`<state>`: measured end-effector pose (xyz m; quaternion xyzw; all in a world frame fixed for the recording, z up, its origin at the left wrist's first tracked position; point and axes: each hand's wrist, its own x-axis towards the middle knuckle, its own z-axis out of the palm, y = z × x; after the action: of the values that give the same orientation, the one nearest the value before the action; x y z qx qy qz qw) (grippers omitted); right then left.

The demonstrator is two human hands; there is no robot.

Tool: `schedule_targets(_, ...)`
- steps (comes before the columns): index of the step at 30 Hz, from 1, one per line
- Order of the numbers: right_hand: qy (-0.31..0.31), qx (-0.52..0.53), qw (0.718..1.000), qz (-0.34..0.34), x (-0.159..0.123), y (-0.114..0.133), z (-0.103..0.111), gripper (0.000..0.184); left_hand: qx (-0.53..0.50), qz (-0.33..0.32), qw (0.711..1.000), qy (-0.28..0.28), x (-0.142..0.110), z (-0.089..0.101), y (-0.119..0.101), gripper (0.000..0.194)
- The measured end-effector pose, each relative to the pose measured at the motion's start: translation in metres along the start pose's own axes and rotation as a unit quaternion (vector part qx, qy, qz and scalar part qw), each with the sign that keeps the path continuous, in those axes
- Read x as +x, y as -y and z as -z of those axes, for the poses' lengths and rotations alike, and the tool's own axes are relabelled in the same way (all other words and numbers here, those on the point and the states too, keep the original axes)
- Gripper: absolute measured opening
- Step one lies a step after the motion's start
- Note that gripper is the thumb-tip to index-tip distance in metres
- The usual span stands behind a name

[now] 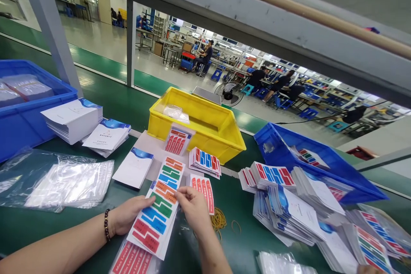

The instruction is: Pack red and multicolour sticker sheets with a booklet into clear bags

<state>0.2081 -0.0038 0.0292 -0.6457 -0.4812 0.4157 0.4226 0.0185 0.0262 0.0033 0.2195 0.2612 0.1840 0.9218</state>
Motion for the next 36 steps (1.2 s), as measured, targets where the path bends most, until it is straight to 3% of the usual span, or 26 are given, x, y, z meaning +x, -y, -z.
schedule_targets(3,-0.093,-0.057,0.993,0.042,-0.003,-0.009,0.007,0.031,0.023,0.012,0.999,-0.029,-0.002,-0.002,-0.001,0.039)
schedule_targets(5,-0.185,-0.125,0.972,0.077,-0.002,-0.015,0.025,0.032,0.033,0.019,0.999,-0.038,-0.004,-0.004,-0.003,0.040)
schedule_targets(7,-0.237,-0.222,0.943,0.073,0.000,-0.021,0.045,0.035,0.043,0.024,0.998,-0.038,-0.006,-0.006,-0.005,0.040)
schedule_targets(11,-0.250,-0.423,0.871,0.005,0.001,-0.028,0.068,0.041,0.053,0.028,0.997,-0.039,-0.007,-0.008,-0.008,0.041)
schedule_targets(15,-0.233,-0.508,0.829,-0.017,-0.002,-0.028,0.063,0.047,0.058,0.038,0.996,-0.049,-0.007,-0.009,-0.007,0.044)
schedule_targets(20,-0.227,-0.535,0.811,0.065,-0.006,-0.026,0.035,0.040,0.049,0.036,0.996,-0.071,-0.006,-0.009,-0.007,0.042)
schedule_targets(24,-0.211,-0.557,0.801,0.051,-0.007,-0.023,0.021,0.026,0.056,0.046,0.995,-0.069,-0.005,-0.007,-0.008,0.046)
schedule_targets(36,-0.195,-0.503,0.842,-0.023,-0.010,-0.014,0.040,0.029,0.059,0.038,0.996,-0.057,-0.005,-0.002,-0.007,0.045)
